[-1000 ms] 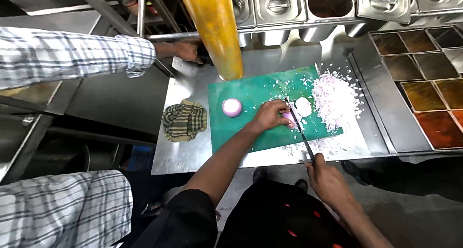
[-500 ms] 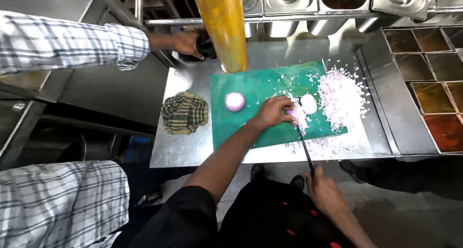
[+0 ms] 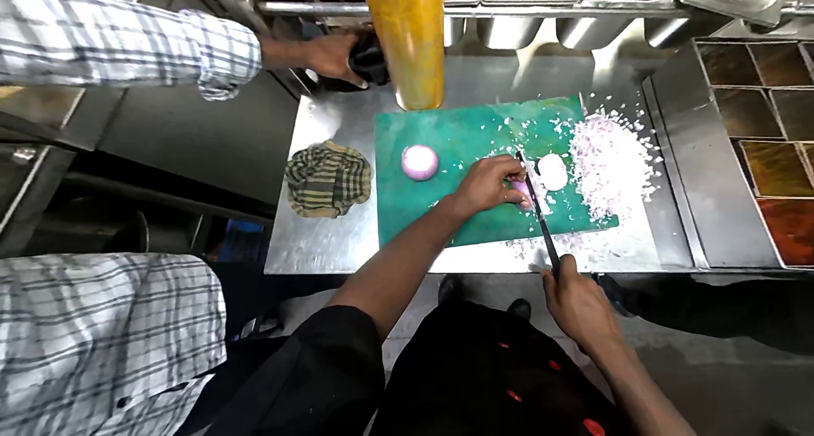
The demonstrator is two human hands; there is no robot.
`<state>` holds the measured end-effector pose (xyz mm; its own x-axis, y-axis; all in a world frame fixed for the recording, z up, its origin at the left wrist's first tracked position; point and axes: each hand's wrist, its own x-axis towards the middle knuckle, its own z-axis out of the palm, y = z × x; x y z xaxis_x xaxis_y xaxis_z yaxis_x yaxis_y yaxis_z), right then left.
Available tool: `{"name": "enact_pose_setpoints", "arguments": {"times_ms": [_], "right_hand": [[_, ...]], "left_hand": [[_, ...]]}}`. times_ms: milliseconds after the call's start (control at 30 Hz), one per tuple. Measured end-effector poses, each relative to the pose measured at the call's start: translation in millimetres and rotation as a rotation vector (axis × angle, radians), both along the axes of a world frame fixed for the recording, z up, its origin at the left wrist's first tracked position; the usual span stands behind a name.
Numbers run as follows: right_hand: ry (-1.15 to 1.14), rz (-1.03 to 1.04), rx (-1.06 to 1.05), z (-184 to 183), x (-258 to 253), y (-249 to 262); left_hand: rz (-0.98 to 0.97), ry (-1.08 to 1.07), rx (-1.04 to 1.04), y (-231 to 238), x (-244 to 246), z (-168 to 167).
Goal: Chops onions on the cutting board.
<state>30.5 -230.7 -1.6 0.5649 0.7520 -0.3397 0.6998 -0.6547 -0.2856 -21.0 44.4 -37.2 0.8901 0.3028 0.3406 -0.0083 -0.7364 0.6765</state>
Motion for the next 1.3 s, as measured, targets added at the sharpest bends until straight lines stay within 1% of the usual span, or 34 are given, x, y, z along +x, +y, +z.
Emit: {"name": "enact_pose_setpoints", "arguments": {"times_ms": [67,133,200,233,367,433,567,767,900,967,1100,1300], "right_hand": [[0.043,-0.011,-0.015,-6.0,-2.2,-0.2],[0.117,-0.032,-0.057,-16.7,-12.2,-16.0],[0.114,-0.036,-0.067,-22.9,-16.5,-29.6],[0.106,-0.035,-0.069,-19.4,-15.4,-30.3],[0.008,-0.006,0.049,-1.8,-8.7,-21.5],[-0.023,0.01,0.064,2.5,-8.5,-20.1],[-0.028,0.024,0.051,2.8,-8.1,-19.9],[0.027,0.009,-0.026,-4.4,2.2,6.5],[0.121,-0.022,-0.072,-24.8,-13.9,-23.2],[0.106,-0.025,-0.071,-19.6,-15.0,-29.6],[0.012,-0.01,0.013,-2.3,-8.3,-21.1],[-0.024,0.02,0.049,-1.8,-6.4,-21.9]], "left_hand": [[-0.001,0.008,0.003,-0.8,-0.8,-0.3],[-0.003,0.038,-0.009,-1.7,-1.6,1.8],[-0.003,0.066,-0.027,-0.9,-0.5,5.5],[0.002,0.073,-0.039,-1.2,-0.9,6.0],[0.008,0.034,-0.045,-2.8,-2.2,2.0],[0.006,0.028,-0.051,-2.0,-2.4,2.1],[0.008,0.025,-0.035,-1.0,-2.2,0.7],[0.012,-0.003,-0.015,-1.3,-2.1,-0.5],[0.006,0.042,-0.031,-1.3,-3.7,1.7],[0.015,0.038,-0.04,-1.4,-3.1,1.0],[0.021,0.02,-0.044,-2.1,-4.2,-2.3],[0.026,0.023,-0.051,-2.4,-4.9,-0.8]]}}
